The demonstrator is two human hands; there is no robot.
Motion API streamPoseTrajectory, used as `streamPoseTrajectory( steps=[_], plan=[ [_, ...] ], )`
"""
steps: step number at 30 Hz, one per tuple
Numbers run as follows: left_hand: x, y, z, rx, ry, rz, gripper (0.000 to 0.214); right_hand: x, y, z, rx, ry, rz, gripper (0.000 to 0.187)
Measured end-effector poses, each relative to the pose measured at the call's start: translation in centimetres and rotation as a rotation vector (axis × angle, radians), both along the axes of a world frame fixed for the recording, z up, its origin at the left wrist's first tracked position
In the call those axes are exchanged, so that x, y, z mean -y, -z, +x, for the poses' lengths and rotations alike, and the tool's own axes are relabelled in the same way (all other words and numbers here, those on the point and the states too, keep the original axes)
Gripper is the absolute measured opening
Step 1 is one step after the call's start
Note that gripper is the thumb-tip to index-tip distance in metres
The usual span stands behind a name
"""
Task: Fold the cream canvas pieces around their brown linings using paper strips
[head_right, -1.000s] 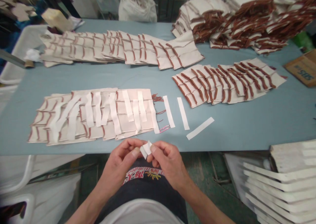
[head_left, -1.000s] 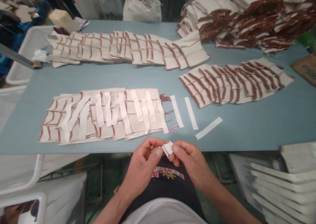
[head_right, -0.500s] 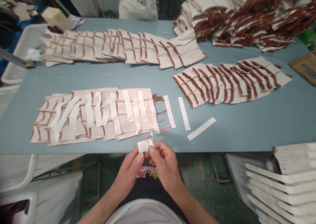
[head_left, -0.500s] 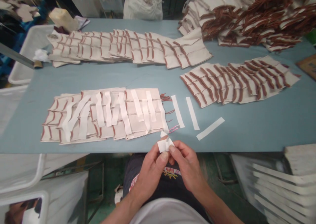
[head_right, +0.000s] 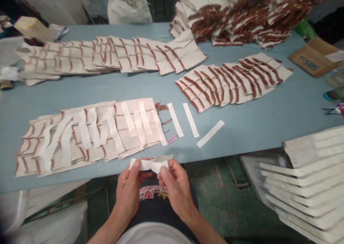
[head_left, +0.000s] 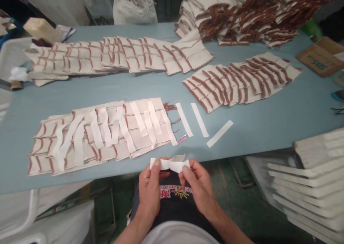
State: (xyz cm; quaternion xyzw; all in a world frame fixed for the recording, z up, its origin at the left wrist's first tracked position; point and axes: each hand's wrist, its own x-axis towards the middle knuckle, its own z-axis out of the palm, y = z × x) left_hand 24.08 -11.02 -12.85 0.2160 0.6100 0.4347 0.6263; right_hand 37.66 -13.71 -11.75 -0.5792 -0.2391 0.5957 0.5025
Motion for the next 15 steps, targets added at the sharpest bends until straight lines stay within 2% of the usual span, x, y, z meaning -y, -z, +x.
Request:
streamPoseTrajectory(
  steps=[3, 7, 11, 15],
  plan=[
    [-0.3, 0.8, -1.0, 0.009, -0.187, -0.016, 0.044, 0.9, 1.2, 2.1, 0.033, 0.173, 0.002, 0.038],
    [-1.0, 2.6, -2.2, 0.049, -0.287, -0.062, 0.041, 1.1, 3.8, 5.7, 0.109, 0.445, 0.002, 0.035],
    [-0.8, 5.8, -2.9, 0.071, -0.274, -0.146, 0.038, 0.8, 6.5, 9.9, 0.209, 0.663, -0.005, 0.031],
    [0.0, 9.4, -2.8, 0.012, -0.186, -0.19, 0.041, 0.4, 8.2, 13.9, 0.221, 0.795, -0.012, 0.026]
  ],
)
